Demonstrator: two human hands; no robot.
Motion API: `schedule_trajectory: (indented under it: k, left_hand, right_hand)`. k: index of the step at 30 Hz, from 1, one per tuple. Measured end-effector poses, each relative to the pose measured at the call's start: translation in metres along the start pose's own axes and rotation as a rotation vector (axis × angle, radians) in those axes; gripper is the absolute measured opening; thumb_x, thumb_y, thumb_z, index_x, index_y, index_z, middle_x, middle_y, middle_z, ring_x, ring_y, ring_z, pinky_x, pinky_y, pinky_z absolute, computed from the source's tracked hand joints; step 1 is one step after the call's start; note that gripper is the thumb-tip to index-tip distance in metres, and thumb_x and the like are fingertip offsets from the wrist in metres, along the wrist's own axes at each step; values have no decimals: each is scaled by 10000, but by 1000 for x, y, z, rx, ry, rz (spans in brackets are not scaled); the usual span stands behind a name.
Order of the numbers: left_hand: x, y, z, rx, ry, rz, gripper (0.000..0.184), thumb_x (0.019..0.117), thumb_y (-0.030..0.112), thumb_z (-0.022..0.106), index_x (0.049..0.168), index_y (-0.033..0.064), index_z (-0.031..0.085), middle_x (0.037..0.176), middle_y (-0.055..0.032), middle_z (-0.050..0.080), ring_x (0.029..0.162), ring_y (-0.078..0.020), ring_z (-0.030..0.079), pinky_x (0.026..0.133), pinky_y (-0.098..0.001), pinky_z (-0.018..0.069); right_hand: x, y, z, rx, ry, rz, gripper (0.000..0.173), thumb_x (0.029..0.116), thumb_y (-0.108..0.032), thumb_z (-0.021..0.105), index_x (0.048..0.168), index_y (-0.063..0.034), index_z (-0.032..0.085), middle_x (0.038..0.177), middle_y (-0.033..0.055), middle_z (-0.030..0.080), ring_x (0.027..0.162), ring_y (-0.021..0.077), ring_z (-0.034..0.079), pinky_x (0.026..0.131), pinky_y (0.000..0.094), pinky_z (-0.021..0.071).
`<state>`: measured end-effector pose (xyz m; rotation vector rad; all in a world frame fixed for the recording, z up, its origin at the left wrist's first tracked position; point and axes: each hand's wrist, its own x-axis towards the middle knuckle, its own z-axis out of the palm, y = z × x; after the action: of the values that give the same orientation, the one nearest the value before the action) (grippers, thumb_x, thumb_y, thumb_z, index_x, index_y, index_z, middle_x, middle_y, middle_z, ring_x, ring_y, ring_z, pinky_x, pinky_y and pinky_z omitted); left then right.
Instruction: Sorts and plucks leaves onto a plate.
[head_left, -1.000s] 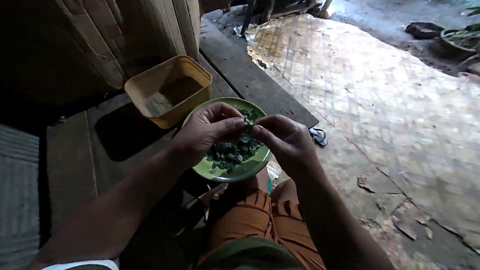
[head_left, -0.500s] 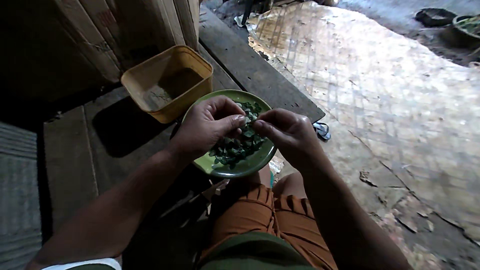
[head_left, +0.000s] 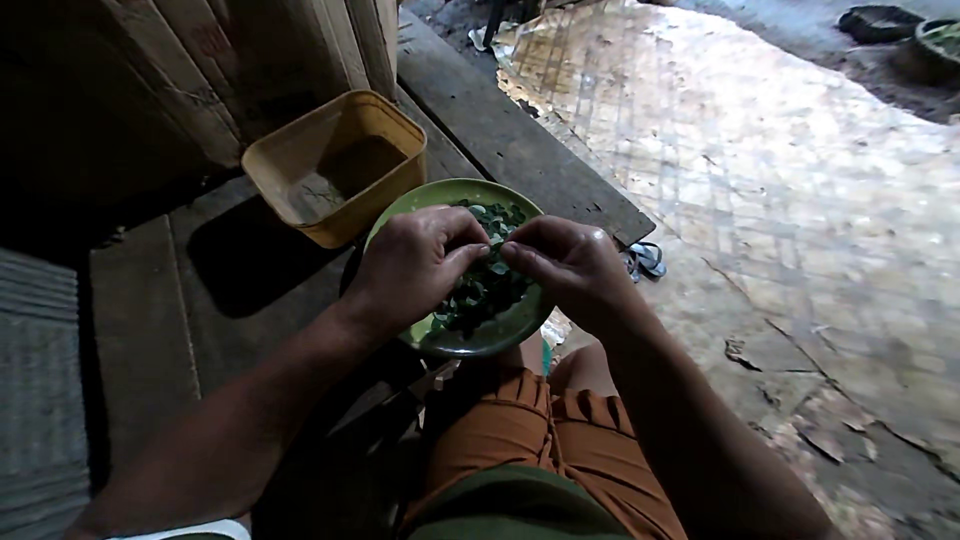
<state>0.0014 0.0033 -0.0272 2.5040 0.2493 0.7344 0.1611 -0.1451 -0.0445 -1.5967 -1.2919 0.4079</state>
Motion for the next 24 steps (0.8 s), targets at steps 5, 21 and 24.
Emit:
schedule_trajectory:
  k: [5, 21, 24]
  left_hand:
    - [11, -13, -33, 198, 139, -71, 173, 1005, 184, 633, 1047, 59, 745, 999, -91, 724, 910, -153, 687, 843, -347, 557]
    - [7, -20, -33, 345, -349, -153, 364, 971, 441, 682, 1082, 104, 760, 1099, -126, 707, 1091, -337, 651, 921, -608, 493]
    - [5, -21, -27, 368, -420, -167, 268, 944, 380, 736, 1011, 122, 763, 1102, -97, 687, 1095, -336, 618, 914, -597, 472]
  right_hand:
    - [1, 4, -2, -176, 30, -11, 127, 999, -203, 648, 1006, -100, 722, 858, -27, 695, 759, 17, 647, 706, 218, 549]
    - [-7, 10, -10, -386, 18, -57, 241, 982, -147, 641, 1205, -136, 734, 1092, 57, 714, 1036, 228, 664, 917, 522, 499]
    - [-11, 14, -13, -377, 42, -63, 248, 978, -167, 650, 1210, -140, 735, 1090, 52, 712, 1028, 227, 663, 903, 521, 508]
